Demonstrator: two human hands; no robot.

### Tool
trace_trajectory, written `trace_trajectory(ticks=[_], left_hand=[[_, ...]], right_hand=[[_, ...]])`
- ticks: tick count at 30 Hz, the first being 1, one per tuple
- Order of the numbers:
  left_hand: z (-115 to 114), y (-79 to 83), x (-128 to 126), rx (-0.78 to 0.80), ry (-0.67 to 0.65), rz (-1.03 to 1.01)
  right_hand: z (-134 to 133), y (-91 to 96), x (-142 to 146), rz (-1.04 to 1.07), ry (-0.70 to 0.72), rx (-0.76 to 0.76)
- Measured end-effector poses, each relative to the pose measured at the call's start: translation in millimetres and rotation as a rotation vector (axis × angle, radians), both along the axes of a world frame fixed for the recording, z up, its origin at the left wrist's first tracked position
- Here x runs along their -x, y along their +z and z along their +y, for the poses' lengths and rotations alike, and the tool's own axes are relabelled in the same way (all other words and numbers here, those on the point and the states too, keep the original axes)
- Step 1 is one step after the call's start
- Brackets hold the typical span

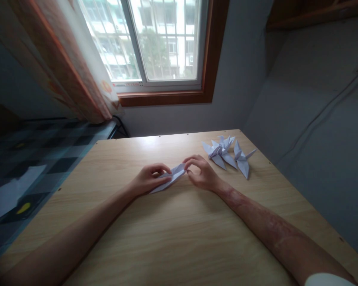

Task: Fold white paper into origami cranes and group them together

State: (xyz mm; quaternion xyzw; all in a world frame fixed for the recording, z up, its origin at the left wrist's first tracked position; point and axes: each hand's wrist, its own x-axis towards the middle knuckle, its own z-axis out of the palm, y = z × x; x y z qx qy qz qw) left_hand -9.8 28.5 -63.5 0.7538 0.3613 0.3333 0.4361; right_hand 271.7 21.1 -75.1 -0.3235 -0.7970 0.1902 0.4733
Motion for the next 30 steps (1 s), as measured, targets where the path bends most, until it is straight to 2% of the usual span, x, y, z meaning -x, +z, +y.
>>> trace_trajectory(ticks=[8,16,30], left_hand=[[4.4,-5.2,1.8,0.117,-0.011,-0.011],[3.2,4.5,2.7,0.253,-0.052,-0.044],[1.9,2.8,0.8,0.176,0.000,-0.043]], right_hand=[[2.9,-7.4,-0.3,-0.079,-0.001,-0.026],[5.3,-7.8,-0.9,-0.120,0.020,-0.060],[-0.5,-1.4,-1.1,-0.157,0.054,-0.054]])
